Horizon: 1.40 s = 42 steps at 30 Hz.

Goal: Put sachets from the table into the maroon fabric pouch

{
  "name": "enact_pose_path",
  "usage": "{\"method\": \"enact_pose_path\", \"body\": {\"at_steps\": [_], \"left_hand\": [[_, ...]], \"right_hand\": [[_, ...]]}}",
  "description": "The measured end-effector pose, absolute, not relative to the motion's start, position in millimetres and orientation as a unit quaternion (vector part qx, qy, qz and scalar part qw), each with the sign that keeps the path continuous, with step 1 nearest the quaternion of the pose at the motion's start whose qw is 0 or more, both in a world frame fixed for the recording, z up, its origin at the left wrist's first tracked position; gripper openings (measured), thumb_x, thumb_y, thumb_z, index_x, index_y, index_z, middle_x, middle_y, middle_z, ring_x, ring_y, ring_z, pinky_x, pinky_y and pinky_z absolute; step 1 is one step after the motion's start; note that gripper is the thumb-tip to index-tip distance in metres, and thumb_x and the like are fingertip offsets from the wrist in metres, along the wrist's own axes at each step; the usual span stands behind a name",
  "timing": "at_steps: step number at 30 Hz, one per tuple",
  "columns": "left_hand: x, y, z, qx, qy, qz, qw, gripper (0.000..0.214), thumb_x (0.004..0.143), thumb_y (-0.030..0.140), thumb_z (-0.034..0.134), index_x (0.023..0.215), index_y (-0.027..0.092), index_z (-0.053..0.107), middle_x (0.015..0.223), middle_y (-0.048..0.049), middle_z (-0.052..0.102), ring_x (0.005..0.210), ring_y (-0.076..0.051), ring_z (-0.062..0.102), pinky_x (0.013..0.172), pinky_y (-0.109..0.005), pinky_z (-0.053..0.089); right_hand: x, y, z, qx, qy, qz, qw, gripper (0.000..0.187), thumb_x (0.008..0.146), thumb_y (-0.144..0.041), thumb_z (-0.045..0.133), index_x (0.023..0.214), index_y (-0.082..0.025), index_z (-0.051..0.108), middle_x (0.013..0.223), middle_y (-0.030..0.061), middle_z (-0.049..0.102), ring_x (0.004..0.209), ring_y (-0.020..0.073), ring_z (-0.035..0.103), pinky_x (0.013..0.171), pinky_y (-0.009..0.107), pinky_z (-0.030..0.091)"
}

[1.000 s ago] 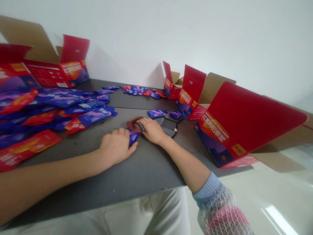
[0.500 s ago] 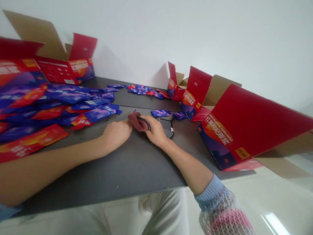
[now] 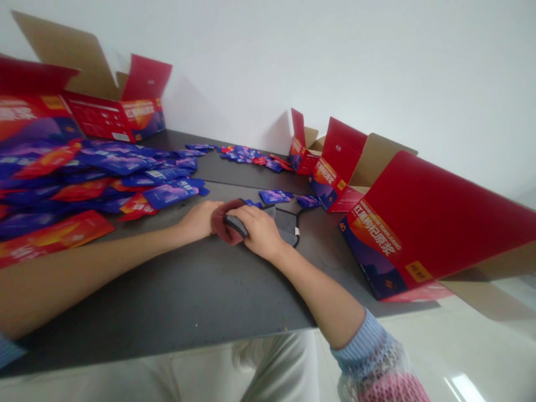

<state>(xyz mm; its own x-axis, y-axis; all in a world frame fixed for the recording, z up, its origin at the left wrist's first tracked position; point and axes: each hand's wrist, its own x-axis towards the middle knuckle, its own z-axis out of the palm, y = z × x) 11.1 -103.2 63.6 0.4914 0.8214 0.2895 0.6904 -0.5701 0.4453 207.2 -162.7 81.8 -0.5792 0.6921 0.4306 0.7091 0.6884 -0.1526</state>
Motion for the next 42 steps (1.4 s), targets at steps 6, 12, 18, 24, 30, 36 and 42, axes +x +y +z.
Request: {"method": "enact_pose_path", "body": {"at_steps": [6, 12, 18, 24, 30, 36, 42], "left_hand": [[23.5, -135.6, 77.6, 0.842, 0.526, 0.113, 0.021, 0.040, 0.094, 0.030, 0.041, 0.091, 0.015, 0.078, 0.090, -0.0188, 0.078, 0.083, -0.031, 0.074, 0.067, -0.035, 0.048], [31.7, -157.1, 71.6, 0.821, 0.562, 0.058, -0.083, 0.046, 0.096, 0.021, 0.034, 0.089, 0.007, 0.078, 0.081, -0.0261, 0.075, 0.074, -0.038, 0.073, 0.059, -0.041, 0.049], [30.1, -205.2, 62.6, 0.835, 0.479, 0.149, -0.226, 0.041, 0.096, 0.012, 0.039, 0.111, -0.004, 0.074, 0.106, -0.0324, 0.072, 0.099, -0.040, 0.072, 0.103, -0.058, 0.044], [35.1, -212.2, 46.7, 0.868, 0.400, 0.129, -0.264, 0.046, 0.098, 0.022, 0.045, 0.131, -0.003, 0.066, 0.133, -0.0292, 0.065, 0.131, -0.042, 0.057, 0.113, -0.059, 0.037], [38.2, -199.4, 69.2, 0.912, 0.375, 0.010, -0.166, 0.034, 0.093, 0.023, 0.051, 0.095, 0.005, 0.080, 0.096, -0.0245, 0.076, 0.095, -0.036, 0.072, 0.085, -0.045, 0.054], [45.5, -206.4, 81.0, 0.903, 0.405, 0.005, -0.140, 0.032, 0.083, 0.012, 0.052, 0.100, 0.002, 0.077, 0.089, -0.0253, 0.075, 0.082, -0.035, 0.073, 0.070, -0.041, 0.052], [42.4, -188.8, 72.6, 0.859, 0.492, 0.068, -0.124, 0.033, 0.085, 0.010, 0.044, 0.090, 0.001, 0.076, 0.086, -0.0273, 0.073, 0.081, -0.036, 0.073, 0.068, -0.041, 0.050]], "right_hand": [[209.9, -158.5, 82.4, -0.459, -0.869, -0.050, 0.176, 0.038, 0.088, -0.017, 0.060, 0.124, -0.025, 0.063, 0.126, 0.0065, 0.066, 0.112, 0.0255, 0.059, 0.094, 0.039, 0.049], [218.5, -148.5, 79.8, -0.509, -0.842, -0.063, 0.165, 0.038, 0.089, -0.015, 0.056, 0.126, -0.024, 0.063, 0.131, 0.0092, 0.067, 0.117, 0.0295, 0.060, 0.094, 0.045, 0.050], [235.0, -138.1, 78.6, -0.504, -0.825, -0.032, 0.253, 0.038, 0.085, -0.014, 0.058, 0.121, -0.023, 0.068, 0.124, 0.0056, 0.072, 0.113, 0.0267, 0.066, 0.095, 0.040, 0.052], [231.5, -139.7, 77.2, -0.437, -0.848, -0.016, 0.301, 0.043, 0.085, -0.010, 0.054, 0.126, -0.021, 0.065, 0.127, 0.0060, 0.071, 0.119, 0.0217, 0.063, 0.103, 0.035, 0.048], [223.1, -144.9, 78.5, -0.394, -0.900, -0.019, 0.187, 0.042, 0.083, -0.009, 0.057, 0.123, -0.019, 0.065, 0.125, 0.0091, 0.068, 0.115, 0.0242, 0.060, 0.098, 0.037, 0.046], [221.9, -146.3, 80.2, -0.407, -0.893, -0.020, 0.189, 0.039, 0.084, -0.012, 0.058, 0.122, -0.020, 0.065, 0.123, 0.0082, 0.067, 0.115, 0.0232, 0.060, 0.098, 0.035, 0.045], [223.8, -142.9, 81.3, -0.464, -0.866, -0.030, 0.184, 0.037, 0.087, -0.019, 0.061, 0.123, -0.020, 0.067, 0.127, 0.0091, 0.067, 0.114, 0.0244, 0.062, 0.098, 0.036, 0.047]]}}
